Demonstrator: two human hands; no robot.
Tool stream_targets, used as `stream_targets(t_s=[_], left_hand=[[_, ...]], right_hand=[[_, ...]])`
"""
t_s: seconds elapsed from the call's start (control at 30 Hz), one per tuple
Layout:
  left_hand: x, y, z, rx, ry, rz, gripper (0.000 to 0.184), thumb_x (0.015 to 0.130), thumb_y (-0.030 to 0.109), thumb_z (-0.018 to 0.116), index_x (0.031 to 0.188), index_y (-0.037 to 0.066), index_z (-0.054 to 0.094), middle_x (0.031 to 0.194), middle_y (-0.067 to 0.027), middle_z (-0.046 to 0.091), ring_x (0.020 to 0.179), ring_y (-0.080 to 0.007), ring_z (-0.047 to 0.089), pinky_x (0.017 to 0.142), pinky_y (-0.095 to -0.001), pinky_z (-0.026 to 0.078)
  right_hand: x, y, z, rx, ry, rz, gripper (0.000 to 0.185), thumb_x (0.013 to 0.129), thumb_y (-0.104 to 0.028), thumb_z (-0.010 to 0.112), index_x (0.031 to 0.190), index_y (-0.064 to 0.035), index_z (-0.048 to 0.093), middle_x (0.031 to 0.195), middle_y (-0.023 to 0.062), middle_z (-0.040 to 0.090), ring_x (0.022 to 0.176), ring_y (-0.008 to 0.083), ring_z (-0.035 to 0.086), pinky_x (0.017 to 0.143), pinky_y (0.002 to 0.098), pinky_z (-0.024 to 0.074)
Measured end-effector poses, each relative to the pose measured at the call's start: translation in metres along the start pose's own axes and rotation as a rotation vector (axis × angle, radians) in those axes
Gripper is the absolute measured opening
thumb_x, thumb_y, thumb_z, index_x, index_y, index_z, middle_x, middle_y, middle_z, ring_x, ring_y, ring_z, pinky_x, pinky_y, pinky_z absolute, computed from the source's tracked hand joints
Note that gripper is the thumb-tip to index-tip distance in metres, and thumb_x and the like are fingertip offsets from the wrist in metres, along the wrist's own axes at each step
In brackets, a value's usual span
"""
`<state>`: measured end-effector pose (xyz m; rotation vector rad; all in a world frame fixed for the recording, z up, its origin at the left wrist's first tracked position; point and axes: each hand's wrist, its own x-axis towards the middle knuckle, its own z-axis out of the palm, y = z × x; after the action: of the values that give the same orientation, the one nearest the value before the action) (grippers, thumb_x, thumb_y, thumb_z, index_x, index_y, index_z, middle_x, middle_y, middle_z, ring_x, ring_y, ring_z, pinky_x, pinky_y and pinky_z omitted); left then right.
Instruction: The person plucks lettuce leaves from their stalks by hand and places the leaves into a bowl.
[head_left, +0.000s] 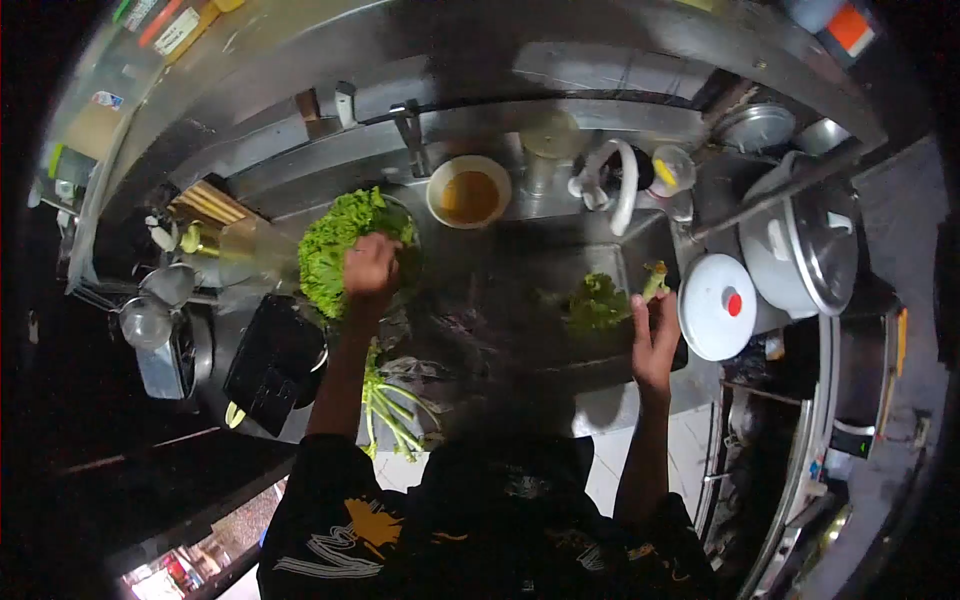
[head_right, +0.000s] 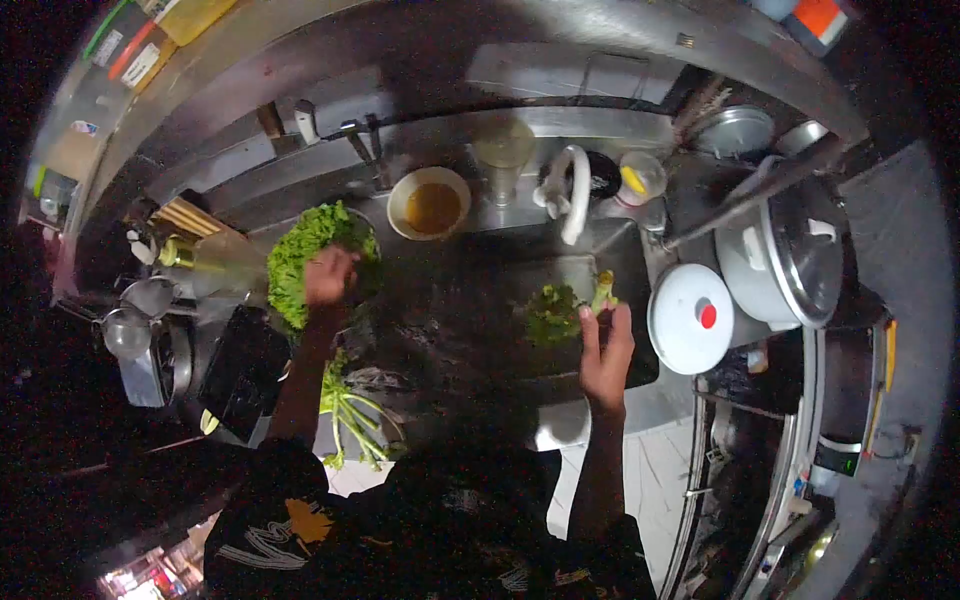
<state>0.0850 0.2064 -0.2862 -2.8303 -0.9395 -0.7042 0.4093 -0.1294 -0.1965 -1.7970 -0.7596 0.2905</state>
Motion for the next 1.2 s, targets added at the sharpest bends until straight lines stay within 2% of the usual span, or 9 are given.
stream_targets(t_s=[0.1, 0.37, 0.47, 0.67, 0.77, 0.87, 1.0, 1.1, 1.2], left_hand=[[-0.014, 0.001, 0.034, 0.155, -0.083, 0.206, 0.020, 0.083, 0.021, 0.066, 0.099, 0.010, 0.070, 0.102, -0.0095, 0.066, 0.100, -0.0284, 0.061, 0.078, -0.0463, 0.045], [-0.020, -0.035, 0.079, 0.475, 0.002, 0.077, 0.031, 0.086, 0.023, 0.064, 0.115, 0.010, 0.065, 0.122, -0.0066, 0.062, 0.114, -0.0249, 0.058, 0.091, -0.0438, 0.044], [-0.011, -0.038, 0.079, 0.559, -0.035, 0.032, 0.034, 0.086, 0.022, 0.064, 0.119, 0.011, 0.064, 0.126, -0.0051, 0.059, 0.120, -0.0228, 0.055, 0.094, -0.0426, 0.043], [0.000, -0.022, 0.056, 0.445, -0.130, -0.094, 0.043, 0.082, 0.022, 0.071, 0.123, 0.011, 0.063, 0.126, -0.0051, 0.058, 0.121, -0.0255, 0.052, 0.099, -0.0433, 0.038], [0.013, 0.030, 0.028, 0.070, 0.165, -0.303, 0.038, 0.087, 0.025, 0.069, 0.122, 0.010, 0.063, 0.120, -0.0079, 0.060, 0.120, -0.0286, 0.053, 0.096, -0.0464, 0.039], [0.034, 0.093, -0.025, -0.537, 0.364, -0.136, 0.034, 0.089, 0.019, 0.074, 0.119, 0.007, 0.065, 0.110, -0.0121, 0.063, 0.107, -0.0353, 0.060, 0.089, -0.0467, 0.046], [0.054, 0.210, -0.110, -0.897, 0.090, -0.202, 0.022, 0.090, 0.013, 0.075, 0.110, 0.004, 0.069, 0.109, -0.0146, 0.068, 0.099, -0.0342, 0.066, 0.088, -0.0413, 0.052], [0.067, 0.257, -0.134, -1.306, -0.109, 0.066, 0.016, 0.092, 0.014, 0.074, 0.101, 0.002, 0.070, 0.108, -0.0158, 0.067, 0.094, -0.0320, 0.068, 0.085, -0.0399, 0.053], [0.061, 0.270, -0.115, -1.227, -0.216, 0.127, 0.017, 0.092, 0.012, 0.074, 0.101, 0.000, 0.066, 0.104, -0.0149, 0.068, 0.091, -0.0321, 0.069, 0.083, -0.0367, 0.053]], right_hand=[[0.000, -0.028, -0.011, -0.089, -0.011, 0.074, 0.016, 0.105, -0.016, 0.060, 0.106, -0.0012, 0.053, 0.092, 0.0032, 0.054, 0.087, 0.0108, 0.048, 0.081, 0.0260, 0.0413], [-0.014, -0.057, -0.026, -0.022, 0.082, 0.085, 0.016, 0.106, -0.017, 0.061, 0.108, -0.0015, 0.057, 0.095, 0.0013, 0.056, 0.089, 0.0090, 0.050, 0.082, 0.0250, 0.0422], [-0.014, -0.063, -0.034, -0.062, 0.167, -0.022, 0.021, 0.106, -0.019, 0.060, 0.112, 0.0014, 0.057, 0.089, 0.0040, 0.058, 0.081, 0.0104, 0.051, 0.074, 0.0262, 0.0441], [-0.007, -0.080, -0.045, 0.320, 0.201, 0.078, 0.022, 0.106, -0.021, 0.060, 0.113, -0.0002, 0.057, 0.091, 0.0073, 0.063, 0.080, 0.0135, 0.063, 0.069, 0.0299, 0.0587], [-0.009, -0.087, -0.049, 0.425, 0.207, 0.149, 0.024, 0.105, -0.023, 0.062, 0.111, 0.0000, 0.058, 0.091, 0.0085, 0.065, 0.077, 0.0160, 0.067, 0.068, 0.0308, 0.0606], [-0.012, -0.087, -0.046, 0.501, 0.187, 0.190, 0.025, 0.104, -0.025, 0.064, 0.107, -0.0008, 0.058, 0.087, 0.0074, 0.065, 0.075, 0.0148, 0.066, 0.067, 0.0302, 0.0603], [-0.012, -0.095, -0.036, 0.442, 0.131, 0.184, 0.024, 0.103, -0.024, 0.066, 0.104, -0.0012, 0.058, 0.083, 0.0070, 0.065, 0.069, 0.0145, 0.065, 0.066, 0.0305, 0.0585], [-0.012, -0.095, -0.031, 0.426, 0.107, 0.141, 0.023, 0.103, -0.023, 0.065, 0.103, -0.0010, 0.058, 0.085, 0.0080, 0.066, 0.069, 0.0147, 0.066, 0.066, 0.0297, 0.0568], [-0.016, -0.098, -0.033, 0.426, 0.084, 0.106, 0.018, 0.102, -0.018, 0.066, 0.103, -0.0020, 0.057, 0.090, 0.0083, 0.068, 0.074, 0.0153, 0.067, 0.073, 0.0285, 0.0559]])
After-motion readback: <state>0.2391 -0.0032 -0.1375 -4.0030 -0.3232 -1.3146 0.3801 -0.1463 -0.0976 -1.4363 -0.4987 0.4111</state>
